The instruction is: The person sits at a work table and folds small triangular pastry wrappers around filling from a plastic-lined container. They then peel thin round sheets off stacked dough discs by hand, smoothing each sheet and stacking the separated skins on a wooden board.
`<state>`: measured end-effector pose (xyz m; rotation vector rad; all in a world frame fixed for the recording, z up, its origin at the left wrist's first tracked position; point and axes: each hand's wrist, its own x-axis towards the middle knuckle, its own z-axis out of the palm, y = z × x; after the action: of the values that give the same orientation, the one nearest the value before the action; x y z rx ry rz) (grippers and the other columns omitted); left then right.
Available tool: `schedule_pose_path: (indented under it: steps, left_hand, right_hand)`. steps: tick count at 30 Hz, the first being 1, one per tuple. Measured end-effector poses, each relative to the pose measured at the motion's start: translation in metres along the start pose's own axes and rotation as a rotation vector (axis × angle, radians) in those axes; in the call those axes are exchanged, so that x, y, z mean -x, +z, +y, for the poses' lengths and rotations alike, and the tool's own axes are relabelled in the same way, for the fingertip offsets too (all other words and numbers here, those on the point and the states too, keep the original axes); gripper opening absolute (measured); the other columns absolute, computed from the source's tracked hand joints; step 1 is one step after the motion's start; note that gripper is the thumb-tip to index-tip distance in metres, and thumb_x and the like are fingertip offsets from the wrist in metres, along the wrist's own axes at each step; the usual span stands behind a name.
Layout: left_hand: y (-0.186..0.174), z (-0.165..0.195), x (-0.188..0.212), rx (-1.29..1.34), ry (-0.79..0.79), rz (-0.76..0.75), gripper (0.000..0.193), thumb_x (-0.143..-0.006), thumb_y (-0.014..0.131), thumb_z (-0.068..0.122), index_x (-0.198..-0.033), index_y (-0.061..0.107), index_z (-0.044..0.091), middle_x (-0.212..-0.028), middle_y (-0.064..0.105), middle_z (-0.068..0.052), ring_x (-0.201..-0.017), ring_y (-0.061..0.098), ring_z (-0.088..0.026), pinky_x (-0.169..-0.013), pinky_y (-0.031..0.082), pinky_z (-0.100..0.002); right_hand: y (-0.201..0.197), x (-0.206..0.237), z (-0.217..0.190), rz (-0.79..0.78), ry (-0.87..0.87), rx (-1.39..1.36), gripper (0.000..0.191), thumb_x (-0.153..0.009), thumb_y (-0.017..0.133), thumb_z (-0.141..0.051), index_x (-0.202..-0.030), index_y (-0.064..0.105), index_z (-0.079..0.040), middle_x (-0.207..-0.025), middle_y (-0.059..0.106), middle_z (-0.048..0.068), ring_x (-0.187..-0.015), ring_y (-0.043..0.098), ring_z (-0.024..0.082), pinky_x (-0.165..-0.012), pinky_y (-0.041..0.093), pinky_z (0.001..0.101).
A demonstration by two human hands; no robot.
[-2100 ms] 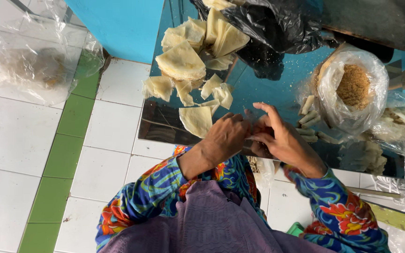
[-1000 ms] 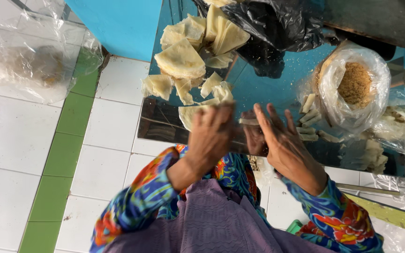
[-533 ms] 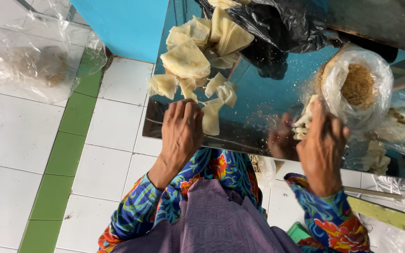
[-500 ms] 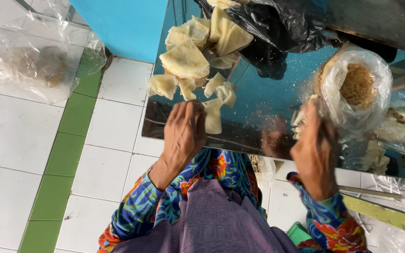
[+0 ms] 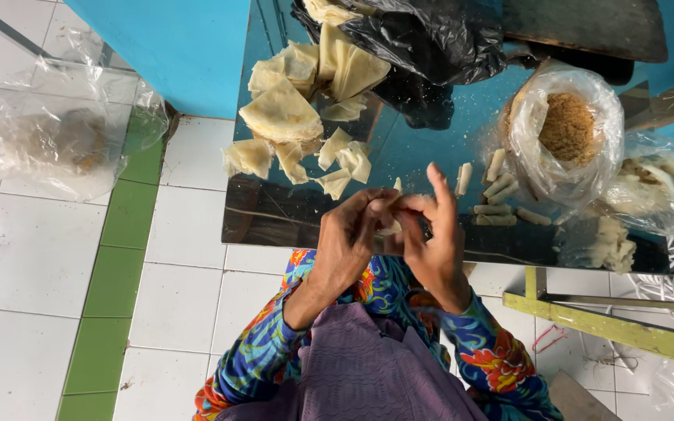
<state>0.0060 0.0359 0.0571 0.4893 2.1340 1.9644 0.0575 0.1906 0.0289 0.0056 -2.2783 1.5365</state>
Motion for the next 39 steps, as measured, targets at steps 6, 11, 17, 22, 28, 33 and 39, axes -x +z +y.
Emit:
schedule_pose_path:
  steps: [6, 11, 17, 22, 28, 33, 39]
  left_hand:
    - [0.006, -0.003, 0.001, -0.027, 0.065, -0.006, 0.038, -0.1, 0.055, 0.004, -0.137, 0.062, 0.004, -0.109, 0.076, -0.014, -0.096, 0.076, -0.011, -0.08, 0.06, -0.025]
    - [0.015, -0.006, -0.005, 0.031, -0.038, 0.025, 0.029, -0.096, 0.07, 0.006, -0.125, 0.07, 0.004, -0.095, 0.08, -0.01, -0.084, 0.074, -0.01, -0.073, 0.059, -0.025]
    - [0.013, -0.02, -0.007, 0.164, 0.012, 0.03, 0.028, -0.095, 0.07, 0.003, -0.123, 0.067, 0.004, -0.099, 0.077, -0.009, -0.087, 0.071, -0.008, -0.077, 0.059, -0.024]
    - [-0.026, -0.027, -0.005, -0.006, 0.106, 0.199, 0.016, -0.1, 0.065, 0.001, -0.115, 0.07, 0.004, -0.102, 0.075, -0.009, -0.087, 0.071, -0.013, -0.077, 0.058, -0.026]
    - [-0.053, -0.024, -0.019, -0.805, 0.424, 0.332, 0.021, -0.091, 0.068, 0.002, -0.11, 0.072, 0.007, -0.119, 0.068, -0.012, -0.106, 0.062, -0.031, -0.088, 0.052, -0.042]
    - [0.014, -0.034, -0.056, -0.832, 0.587, 0.107, 0.035, -0.082, 0.07, 0.009, -0.116, 0.074, 0.013, -0.121, 0.063, -0.002, -0.115, 0.052, -0.026, -0.095, 0.045, -0.044]
    - [0.089, -0.045, -0.115, -0.945, 0.858, -0.228, 0.031, -0.078, 0.071, 0.021, -0.109, 0.072, 0.017, -0.111, 0.062, -0.004, -0.116, 0.051, -0.025, -0.098, 0.042, -0.048]
  right_hand:
    - [-0.006, 0.0, 0.0, 0.009, -0.171, 0.109, 0.075, -0.101, 0.065, 0.004, -0.162, 0.021, -0.002, -0.117, 0.071, 0.016, -0.109, 0.072, 0.022, -0.097, 0.06, 0.0308]
    - [-0.019, -0.003, 0.001, 0.082, 0.478, -0.493, 0.074, -0.094, 0.065, 0.0, -0.161, 0.032, -0.004, -0.104, 0.072, 0.011, -0.088, 0.07, 0.018, -0.071, 0.057, 0.0313]
    - [-0.034, -0.009, 0.022, 0.17, 0.344, -0.878, 0.053, -0.096, 0.065, 0.006, -0.146, 0.048, 0.004, -0.101, 0.071, 0.011, -0.092, 0.073, 0.018, -0.081, 0.062, 0.0293]
    - [-0.081, -0.009, 0.007, 0.407, 0.036, -0.618, 0.047, -0.097, 0.065, 0.007, -0.142, 0.053, 0.001, -0.11, 0.073, 0.011, -0.099, 0.074, 0.018, -0.09, 0.064, 0.0304]
    - [-0.069, 0.007, 0.002, 0.102, -0.351, 0.393, 0.033, -0.101, 0.065, 0.002, -0.131, 0.053, -0.003, -0.118, 0.07, 0.018, -0.098, 0.074, 0.023, -0.085, 0.062, 0.0315]
    - [-0.059, 0.036, 0.011, -0.118, -0.214, 0.466, 0.043, -0.099, 0.061, -0.003, -0.14, 0.05, 0.003, -0.116, 0.074, 0.013, -0.103, 0.073, 0.024, -0.092, 0.056, 0.0362]
    - [-0.138, 0.076, 0.009, 0.352, 0.032, 0.748, 0.04, -0.103, 0.055, 0.009, -0.137, 0.066, -0.007, -0.119, 0.066, 0.012, -0.112, 0.06, 0.028, -0.1, 0.049, 0.0379]
